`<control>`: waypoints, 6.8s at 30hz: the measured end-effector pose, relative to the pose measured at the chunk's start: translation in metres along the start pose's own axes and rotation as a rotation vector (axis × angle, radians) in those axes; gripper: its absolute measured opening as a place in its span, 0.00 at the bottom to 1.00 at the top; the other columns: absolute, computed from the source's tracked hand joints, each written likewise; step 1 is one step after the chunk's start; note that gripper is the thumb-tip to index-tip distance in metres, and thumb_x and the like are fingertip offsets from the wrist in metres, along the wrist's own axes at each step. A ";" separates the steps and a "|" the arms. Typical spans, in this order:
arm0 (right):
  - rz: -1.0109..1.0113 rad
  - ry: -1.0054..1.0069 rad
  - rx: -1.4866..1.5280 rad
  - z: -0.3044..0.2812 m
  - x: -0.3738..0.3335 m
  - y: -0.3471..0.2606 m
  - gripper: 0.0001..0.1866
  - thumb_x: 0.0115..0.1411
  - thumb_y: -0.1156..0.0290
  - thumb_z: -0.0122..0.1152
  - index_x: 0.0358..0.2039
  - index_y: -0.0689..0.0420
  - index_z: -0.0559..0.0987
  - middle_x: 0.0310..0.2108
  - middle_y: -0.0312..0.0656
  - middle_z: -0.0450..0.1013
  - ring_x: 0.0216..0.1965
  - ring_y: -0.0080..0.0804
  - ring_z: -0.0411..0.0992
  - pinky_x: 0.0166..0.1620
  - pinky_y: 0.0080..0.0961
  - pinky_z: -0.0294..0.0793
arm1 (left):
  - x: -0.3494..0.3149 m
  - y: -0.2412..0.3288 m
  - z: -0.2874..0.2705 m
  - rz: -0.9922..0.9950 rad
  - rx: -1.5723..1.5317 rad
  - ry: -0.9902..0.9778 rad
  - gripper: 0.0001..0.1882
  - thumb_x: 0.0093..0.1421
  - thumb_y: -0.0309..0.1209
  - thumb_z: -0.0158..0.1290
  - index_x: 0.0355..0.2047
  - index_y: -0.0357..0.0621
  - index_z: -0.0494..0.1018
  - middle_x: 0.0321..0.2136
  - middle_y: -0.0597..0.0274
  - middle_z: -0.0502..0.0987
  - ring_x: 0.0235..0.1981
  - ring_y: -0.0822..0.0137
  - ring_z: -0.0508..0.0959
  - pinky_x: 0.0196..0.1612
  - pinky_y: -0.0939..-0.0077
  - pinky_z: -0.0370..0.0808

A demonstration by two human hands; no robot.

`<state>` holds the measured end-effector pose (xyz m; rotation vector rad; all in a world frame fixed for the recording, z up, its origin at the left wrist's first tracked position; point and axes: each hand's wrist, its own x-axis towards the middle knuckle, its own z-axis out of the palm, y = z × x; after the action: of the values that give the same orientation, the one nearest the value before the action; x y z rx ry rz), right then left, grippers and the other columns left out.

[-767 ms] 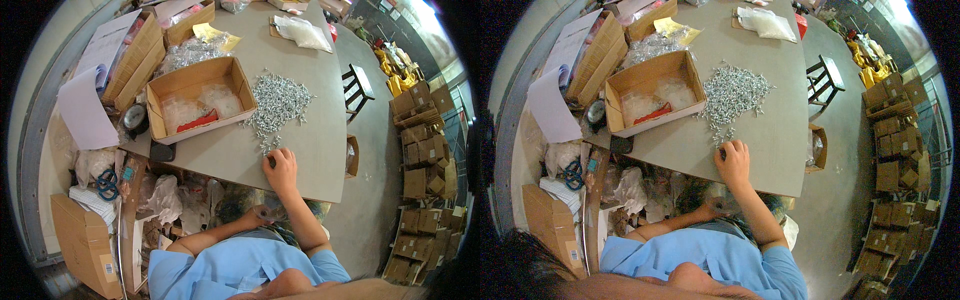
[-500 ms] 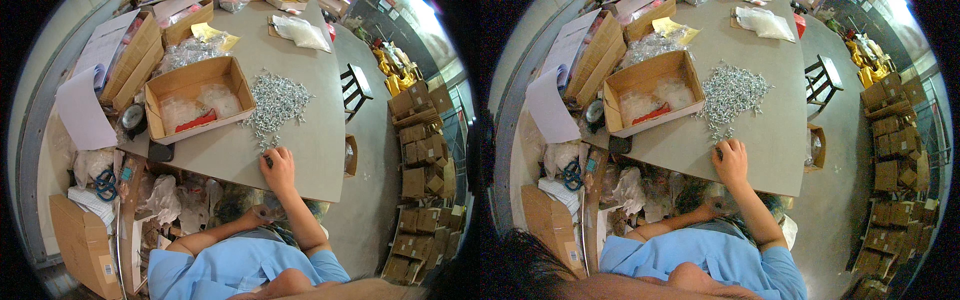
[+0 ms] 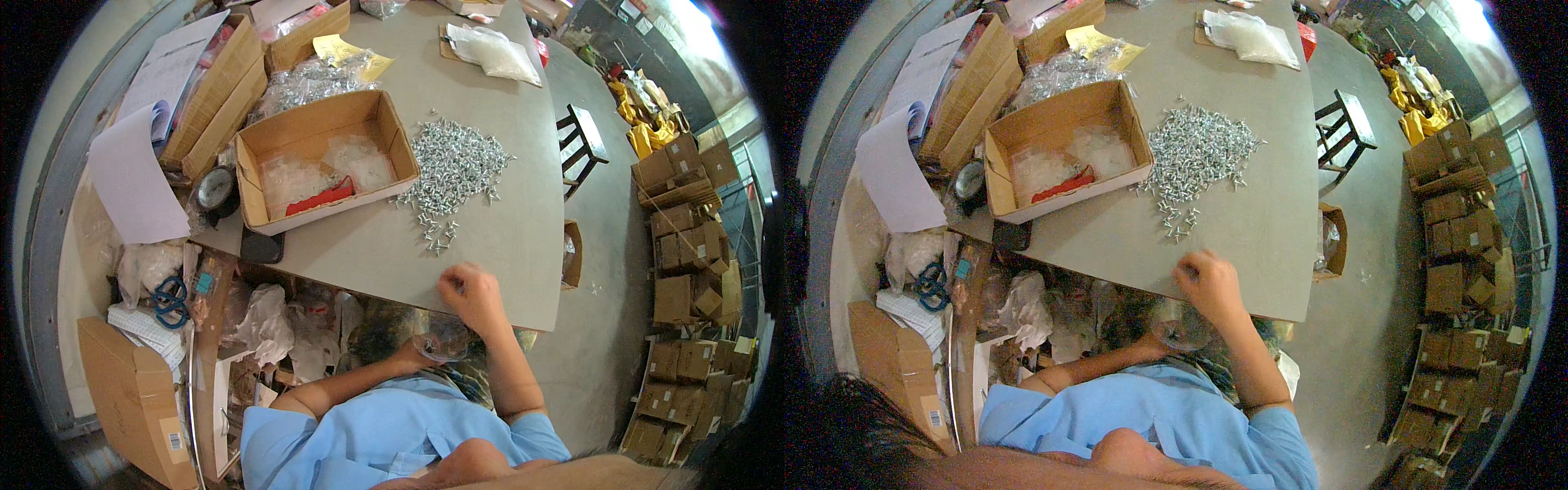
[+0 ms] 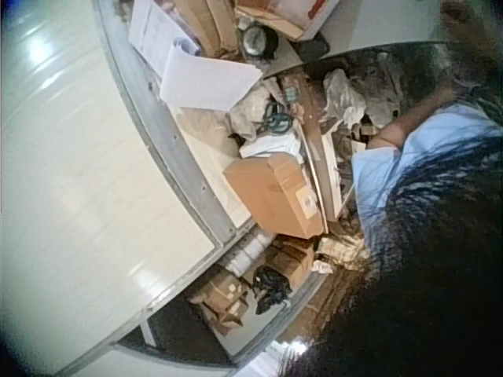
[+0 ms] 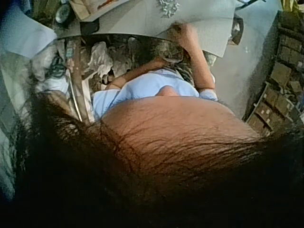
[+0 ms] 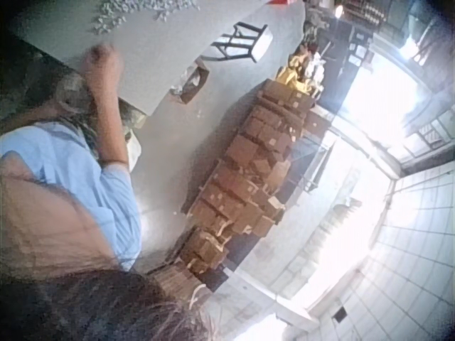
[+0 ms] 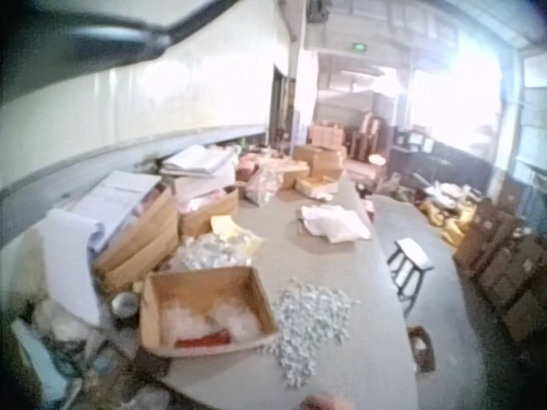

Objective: The person places screws into a plastic bag by hand and then seals the bag.

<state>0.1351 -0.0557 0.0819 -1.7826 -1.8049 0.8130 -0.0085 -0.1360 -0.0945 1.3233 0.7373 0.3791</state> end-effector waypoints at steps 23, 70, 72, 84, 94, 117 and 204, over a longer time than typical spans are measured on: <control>-0.095 0.230 -0.118 0.001 0.039 0.024 0.09 0.50 0.69 0.62 0.32 0.58 0.78 0.29 0.47 0.71 0.32 0.46 0.71 0.37 0.35 0.71 | -0.001 0.015 -0.002 0.073 -0.034 0.032 0.14 0.50 0.33 0.65 0.25 0.41 0.70 0.24 0.61 0.74 0.27 0.73 0.73 0.33 0.75 0.71; -0.690 -0.124 0.207 0.013 -0.055 -0.017 0.08 0.45 0.73 0.63 0.27 0.57 0.74 0.45 0.47 0.65 0.47 0.47 0.65 0.48 0.39 0.67 | -0.049 0.145 -0.087 0.119 -0.122 -0.160 0.32 0.47 0.35 0.67 0.49 0.36 0.68 0.43 0.62 0.72 0.44 0.70 0.72 0.49 0.74 0.69; -0.669 -0.063 0.247 0.007 -0.053 -0.012 0.10 0.44 0.76 0.65 0.28 0.57 0.74 0.43 0.47 0.66 0.44 0.45 0.67 0.45 0.36 0.70 | -0.048 0.141 -0.091 0.175 -0.097 -0.065 0.26 0.52 0.32 0.63 0.48 0.35 0.67 0.46 0.61 0.72 0.45 0.70 0.71 0.50 0.76 0.68; -0.420 0.011 0.233 -0.007 -0.056 -0.003 0.06 0.50 0.74 0.61 0.28 0.57 0.73 0.27 0.45 0.69 0.31 0.47 0.69 0.33 0.38 0.71 | -0.032 0.165 -0.071 0.475 0.466 0.235 0.10 0.62 0.33 0.50 0.31 0.37 0.70 0.29 0.54 0.74 0.30 0.60 0.74 0.35 0.71 0.71; -0.310 -0.017 0.261 -0.031 -0.023 0.024 0.04 0.49 0.76 0.57 0.26 0.58 0.71 0.29 0.46 0.68 0.35 0.47 0.68 0.37 0.37 0.68 | -0.018 0.249 -0.146 0.314 0.633 0.598 0.05 0.62 0.28 0.49 0.31 0.39 0.71 0.24 0.57 0.73 0.24 0.66 0.72 0.29 0.72 0.69; -0.273 0.016 -0.501 -0.009 0.015 0.052 0.39 0.59 0.44 0.48 0.64 0.53 0.54 0.67 0.49 0.44 0.68 0.51 0.41 0.66 0.47 0.45 | 0.092 0.251 -0.285 0.230 1.358 0.288 0.16 0.57 0.35 0.51 0.42 0.37 0.73 0.30 0.41 0.74 0.34 0.45 0.74 0.40 0.59 0.71; -0.140 0.324 -0.156 0.015 -0.029 0.034 0.14 0.46 0.72 0.63 0.35 0.58 0.73 0.35 0.47 0.67 0.39 0.47 0.66 0.43 0.39 0.69 | -0.003 -0.005 0.007 -0.002 0.055 0.155 0.12 0.50 0.34 0.64 0.25 0.44 0.72 0.25 0.65 0.74 0.30 0.69 0.71 0.37 0.70 0.69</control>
<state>0.1503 -0.0866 0.0501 -1.7401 -1.7873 0.3137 -0.0064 -0.1439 -0.0983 1.3550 0.8838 0.4668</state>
